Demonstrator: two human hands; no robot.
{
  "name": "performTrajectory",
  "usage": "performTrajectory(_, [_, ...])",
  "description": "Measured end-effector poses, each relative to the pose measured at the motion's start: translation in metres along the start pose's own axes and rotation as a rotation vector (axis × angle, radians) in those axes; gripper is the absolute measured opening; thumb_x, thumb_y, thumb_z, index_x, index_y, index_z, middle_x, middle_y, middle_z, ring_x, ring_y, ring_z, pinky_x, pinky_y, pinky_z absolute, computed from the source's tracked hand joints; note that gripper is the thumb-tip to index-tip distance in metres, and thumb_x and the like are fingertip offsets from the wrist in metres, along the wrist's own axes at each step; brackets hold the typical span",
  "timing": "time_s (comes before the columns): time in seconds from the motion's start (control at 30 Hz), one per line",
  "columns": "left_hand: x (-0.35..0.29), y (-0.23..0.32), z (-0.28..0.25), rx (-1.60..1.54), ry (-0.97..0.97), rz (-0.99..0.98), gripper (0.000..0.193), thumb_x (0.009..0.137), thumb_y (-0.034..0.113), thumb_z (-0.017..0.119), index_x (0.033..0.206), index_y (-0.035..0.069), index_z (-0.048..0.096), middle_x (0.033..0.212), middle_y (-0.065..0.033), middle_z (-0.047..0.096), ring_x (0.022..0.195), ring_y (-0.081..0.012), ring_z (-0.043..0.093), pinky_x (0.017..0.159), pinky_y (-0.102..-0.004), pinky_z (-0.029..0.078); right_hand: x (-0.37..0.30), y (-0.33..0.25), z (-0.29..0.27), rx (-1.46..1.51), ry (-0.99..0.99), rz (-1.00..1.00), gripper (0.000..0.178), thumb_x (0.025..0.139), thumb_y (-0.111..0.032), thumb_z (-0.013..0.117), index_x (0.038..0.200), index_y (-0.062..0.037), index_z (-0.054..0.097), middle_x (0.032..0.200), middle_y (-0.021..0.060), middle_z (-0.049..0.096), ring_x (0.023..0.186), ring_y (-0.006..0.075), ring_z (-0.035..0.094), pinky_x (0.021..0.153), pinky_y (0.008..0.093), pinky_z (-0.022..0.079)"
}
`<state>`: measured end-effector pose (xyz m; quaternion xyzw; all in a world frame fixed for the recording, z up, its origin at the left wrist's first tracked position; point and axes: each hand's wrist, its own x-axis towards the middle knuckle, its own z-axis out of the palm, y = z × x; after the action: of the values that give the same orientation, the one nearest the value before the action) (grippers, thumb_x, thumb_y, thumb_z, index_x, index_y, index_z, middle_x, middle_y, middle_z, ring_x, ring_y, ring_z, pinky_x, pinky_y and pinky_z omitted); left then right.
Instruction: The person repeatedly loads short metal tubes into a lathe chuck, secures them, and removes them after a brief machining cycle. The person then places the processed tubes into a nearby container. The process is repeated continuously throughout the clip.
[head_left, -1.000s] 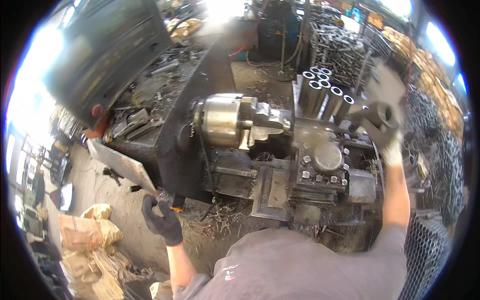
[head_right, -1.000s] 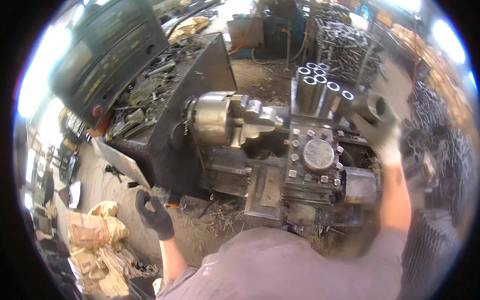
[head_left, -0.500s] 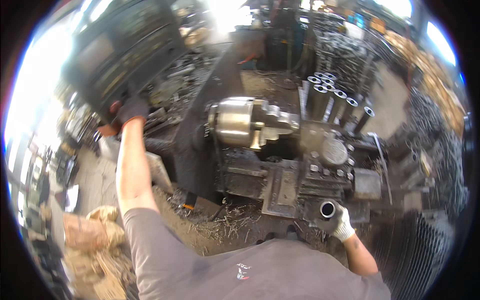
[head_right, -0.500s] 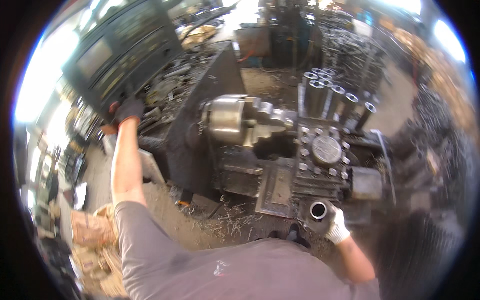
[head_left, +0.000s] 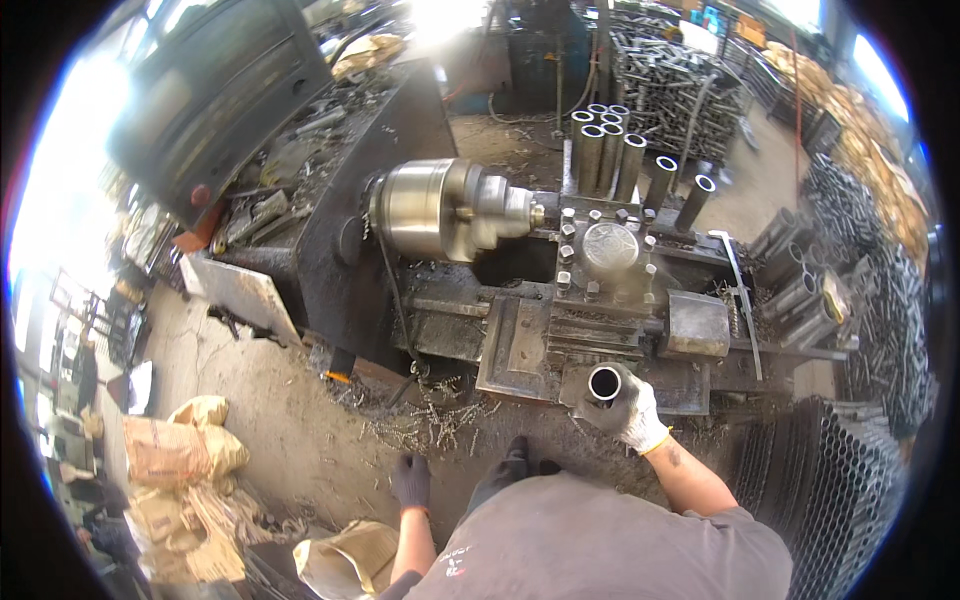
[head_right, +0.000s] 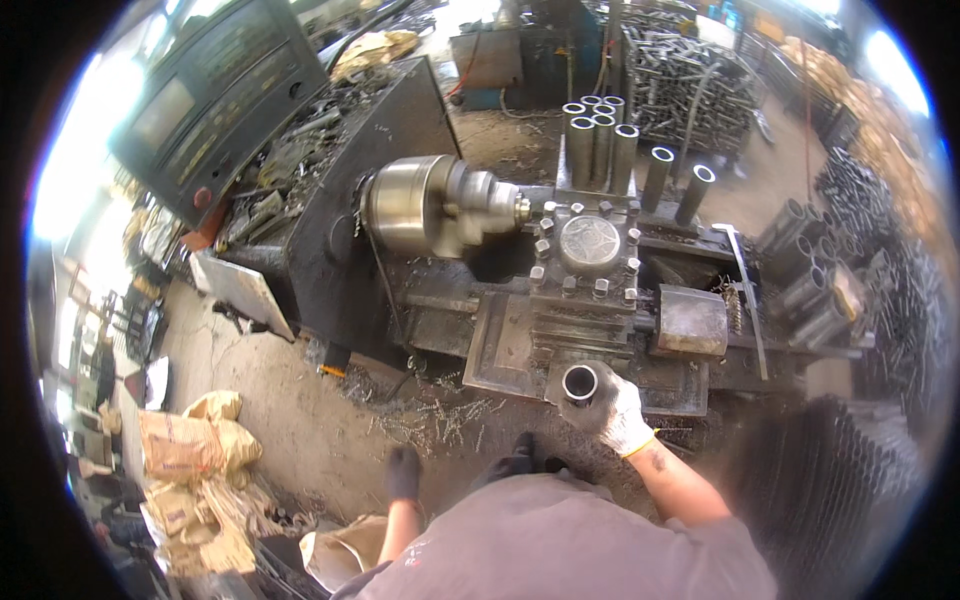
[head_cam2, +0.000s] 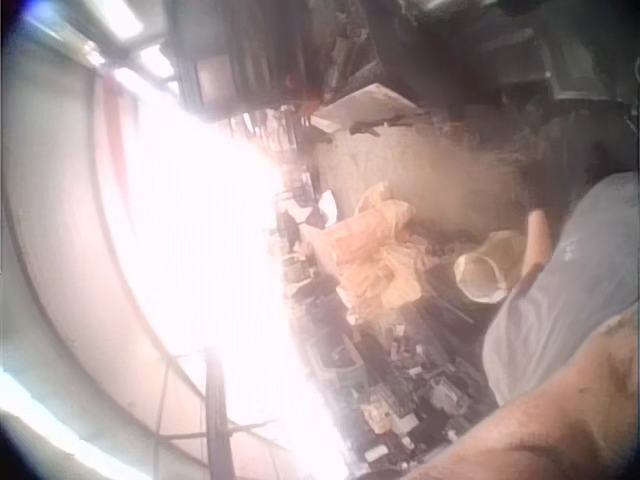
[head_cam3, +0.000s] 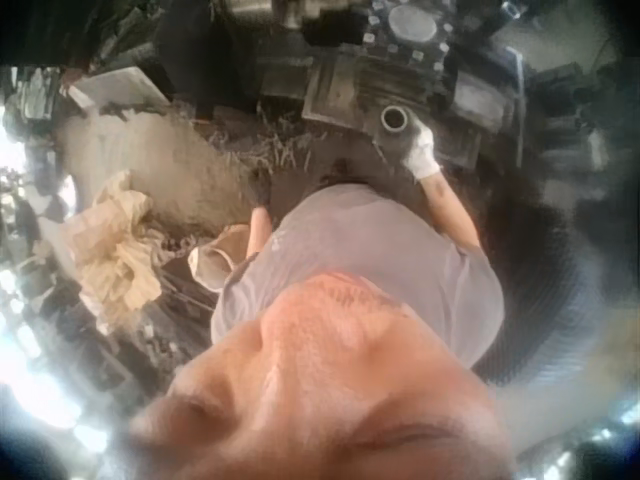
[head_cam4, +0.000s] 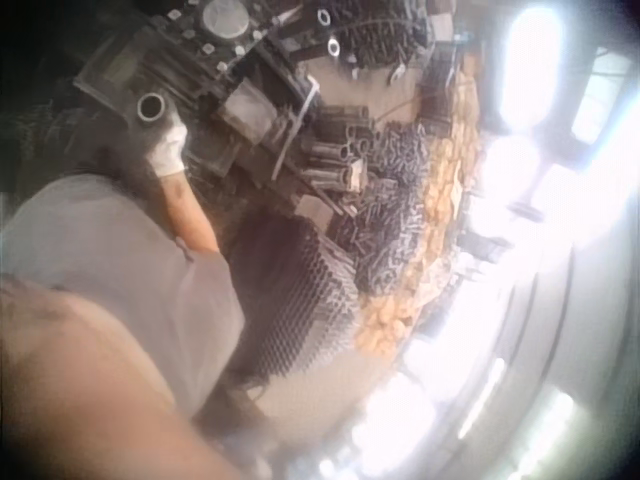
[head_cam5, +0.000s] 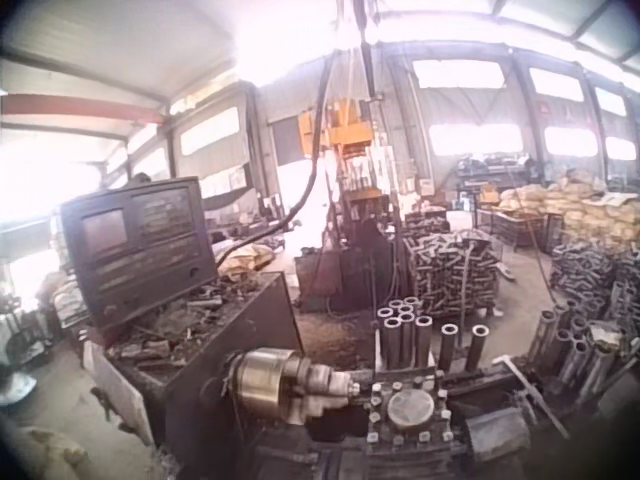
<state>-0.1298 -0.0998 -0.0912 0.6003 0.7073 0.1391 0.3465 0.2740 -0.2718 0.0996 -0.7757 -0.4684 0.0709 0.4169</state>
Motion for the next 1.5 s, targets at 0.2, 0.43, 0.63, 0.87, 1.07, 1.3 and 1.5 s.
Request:
performTrajectory(0.2, [-0.144, -0.288, 0.021, 0.551, -0.404, 0.002, 0.03, 0.096, 0.035, 0.064, 0.11, 0.014, 0.079, 0.122, -0.014, 0.076, 0.112, -0.0348, 0.073, 0.094, -0.048, 0.057, -0.001, 0.005, 0.0, 0.024, -0.011, -0.007, 0.044, 0.073, -0.024, 0.089, 0.11, -0.0045, 0.074, 0.09, 0.0152, 0.078, 0.083, 0.0296, 0.078, 0.077, 0.0384, 0.063])
performTrajectory(0.43, [-0.28, -0.333, 0.026, 0.557, -0.352, -0.259, 0.042, 0.091, 0.042, 0.069, 0.121, 0.015, 0.08, 0.128, -0.019, 0.075, 0.12, -0.0379, 0.071, 0.103, -0.0492, 0.057, -0.005, -0.038, 0.003, 0.108, -0.162, -0.042, 0.023, 0.08, -0.015, 0.081, 0.099, -0.0039, 0.074, 0.082, 0.0085, 0.077, 0.076, 0.0174, 0.074, 0.073, 0.0355, 0.059])
performTrajectory(0.63, [-0.366, -0.303, 0.005, -0.279, 0.144, -0.75, 0.052, 0.094, 0.047, 0.067, 0.132, 0.012, 0.075, 0.136, -0.0172, 0.073, 0.129, -0.0347, 0.068, 0.109, -0.0429, 0.051, -0.083, -0.148, 0.12, 0.368, -0.665, -0.453, 0.017, 0.077, -0.009, 0.081, 0.092, -0.0044, 0.073, 0.08, 0.0049, 0.077, 0.07, 0.0145, 0.072, 0.069, 0.0316, 0.059])
performTrajectory(0.87, [-0.521, -0.409, 0.047, -0.593, 0.426, -1.164, 0.051, 0.092, 0.047, 0.068, 0.127, 0.011, 0.078, 0.129, -0.0191, 0.075, 0.125, -0.0394, 0.069, 0.108, -0.0479, 0.053, -0.287, -0.309, 0.231, 0.336, -1.387, -0.916, 0.044, 0.074, -0.033, 0.092, 0.106, -0.0085, 0.074, 0.09, 0.0121, 0.078, 0.081, 0.0301, 0.077, 0.077, 0.0405, 0.061])
performTrajectory(1.07, [-0.646, -0.465, 0.174, -0.923, 0.849, -1.392, 0.032, 0.098, 0.025, 0.064, 0.116, 0.002, 0.078, 0.113, -0.02, 0.079, 0.104, -0.0359, 0.076, 0.085, -0.0468, 0.06, -0.423, -0.412, 0.249, 0.308, -1.888, -1.202, 0.051, 0.077, -0.035, 0.09, 0.115, -0.0059, 0.071, 0.097, 0.0159, 0.076, 0.093, 0.0325, 0.076, 0.084, 0.0432, 0.059])
performTrajectory(1.3, [-0.678, -0.342, 0.26, -1.787, 2.057, -1.678, 0.038, 0.106, 0.034, 0.058, 0.127, 0.006, 0.071, 0.12, -0.0164, 0.075, 0.103, -0.0275, 0.074, 0.086, -0.0407, 0.059, -0.578, -0.515, 0.254, 0.683, -2.041, -1.558, 0.045, 0.08, -0.028, 0.088, 0.116, -0.0077, 0.074, 0.103, 0.0168, 0.078, 0.094, 0.0304, 0.078, 0.085, 0.0413, 0.061])
performTrajectory(1.5, [-0.689, -0.245, 0.168, -0.821, 2.066, -2.556, 0.06, 0.11, 0.049, 0.052, 0.145, 0.002, 0.061, 0.147, -0.0246, 0.062, 0.129, -0.038, 0.064, 0.106, -0.0454, 0.052, -0.692, -0.553, 0.303, 0.725, -2.134, -1.736, 0.049, 0.076, -0.027, 0.087, 0.12, -0.0104, 0.073, 0.106, 0.0169, 0.078, 0.096, 0.0368, 0.077, 0.085, 0.0426, 0.062])
